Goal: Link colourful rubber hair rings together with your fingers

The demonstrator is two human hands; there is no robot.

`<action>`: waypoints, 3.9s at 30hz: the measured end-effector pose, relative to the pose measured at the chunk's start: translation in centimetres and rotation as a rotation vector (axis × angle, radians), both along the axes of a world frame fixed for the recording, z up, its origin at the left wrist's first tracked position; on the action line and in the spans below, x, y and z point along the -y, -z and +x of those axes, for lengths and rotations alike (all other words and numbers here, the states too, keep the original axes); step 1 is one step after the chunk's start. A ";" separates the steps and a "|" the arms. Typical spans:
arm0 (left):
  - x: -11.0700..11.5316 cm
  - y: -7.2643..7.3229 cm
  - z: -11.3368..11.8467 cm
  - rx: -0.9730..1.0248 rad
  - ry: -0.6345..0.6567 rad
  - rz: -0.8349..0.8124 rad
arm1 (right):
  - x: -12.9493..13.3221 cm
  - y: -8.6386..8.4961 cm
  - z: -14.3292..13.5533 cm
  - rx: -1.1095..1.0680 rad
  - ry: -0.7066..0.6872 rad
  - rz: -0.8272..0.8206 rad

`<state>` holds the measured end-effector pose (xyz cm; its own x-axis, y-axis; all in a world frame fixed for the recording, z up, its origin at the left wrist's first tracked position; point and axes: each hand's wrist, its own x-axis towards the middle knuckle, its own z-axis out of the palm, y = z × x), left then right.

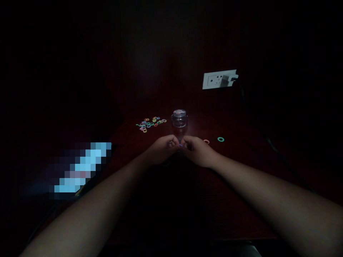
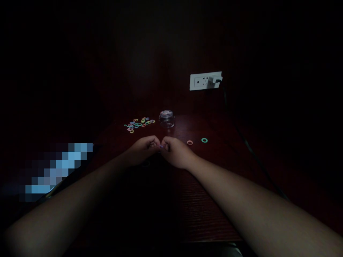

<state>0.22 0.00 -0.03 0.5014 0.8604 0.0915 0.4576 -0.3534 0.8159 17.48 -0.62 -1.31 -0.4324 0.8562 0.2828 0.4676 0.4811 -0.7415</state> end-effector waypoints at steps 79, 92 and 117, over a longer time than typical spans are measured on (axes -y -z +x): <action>0.0 0.1 0.1 0.017 0.009 -0.002 | 0.2 -0.2 0.1 0.017 -0.006 0.009; 0.0 0.0 0.1 0.021 0.013 -0.019 | 0.2 -0.3 0.0 0.015 -0.008 -0.006; -0.1 0.4 0.2 0.117 0.022 -0.077 | 0.4 -0.3 0.0 0.018 -0.006 0.001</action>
